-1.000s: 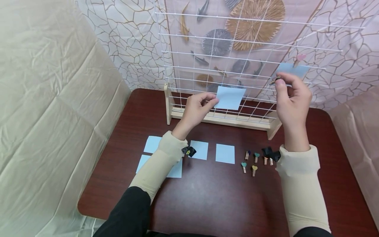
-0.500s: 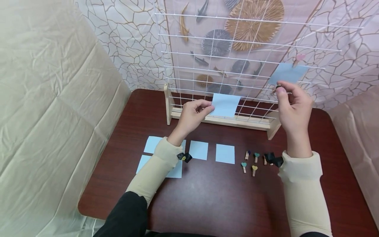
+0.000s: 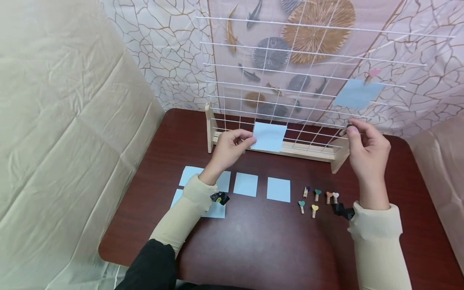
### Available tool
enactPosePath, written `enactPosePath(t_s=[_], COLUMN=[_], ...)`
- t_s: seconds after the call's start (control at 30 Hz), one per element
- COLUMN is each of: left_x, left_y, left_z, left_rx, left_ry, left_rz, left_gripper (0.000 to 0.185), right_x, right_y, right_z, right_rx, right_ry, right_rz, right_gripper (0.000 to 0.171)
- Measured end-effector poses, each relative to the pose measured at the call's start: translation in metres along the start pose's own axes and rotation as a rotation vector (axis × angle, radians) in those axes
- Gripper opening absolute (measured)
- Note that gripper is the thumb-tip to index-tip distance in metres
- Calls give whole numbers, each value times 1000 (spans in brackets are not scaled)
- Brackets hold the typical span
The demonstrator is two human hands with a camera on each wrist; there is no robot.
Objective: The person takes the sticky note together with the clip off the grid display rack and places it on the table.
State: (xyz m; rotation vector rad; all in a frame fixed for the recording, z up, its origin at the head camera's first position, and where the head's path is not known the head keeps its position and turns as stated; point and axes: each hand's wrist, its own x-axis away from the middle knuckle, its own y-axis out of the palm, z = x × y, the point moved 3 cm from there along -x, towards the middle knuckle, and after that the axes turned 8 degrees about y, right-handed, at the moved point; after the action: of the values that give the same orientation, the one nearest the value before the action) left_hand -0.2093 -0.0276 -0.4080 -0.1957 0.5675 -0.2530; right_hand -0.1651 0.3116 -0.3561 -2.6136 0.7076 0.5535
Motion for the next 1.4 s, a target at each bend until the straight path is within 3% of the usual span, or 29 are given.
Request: enactPosePath(t_s=[0.6, 0.87, 1.4], left_x=[42, 64, 81], left_y=[-12, -12, -12], left_z=[-27, -39, -50], left_rx=[63, 56, 50], left_ry=[-169, -199, -265], left_rz=[-19, -13, -22], left_gripper=[17, 14, 16], right_x=[22, 35, 48], right_y=[-6, -9, -18], right_z=[31, 30, 57], right_rx=[55, 104, 115], right_ry=[76, 102, 183], right_rz=[-9, -3, -3], right_gripper=[22, 23, 24])
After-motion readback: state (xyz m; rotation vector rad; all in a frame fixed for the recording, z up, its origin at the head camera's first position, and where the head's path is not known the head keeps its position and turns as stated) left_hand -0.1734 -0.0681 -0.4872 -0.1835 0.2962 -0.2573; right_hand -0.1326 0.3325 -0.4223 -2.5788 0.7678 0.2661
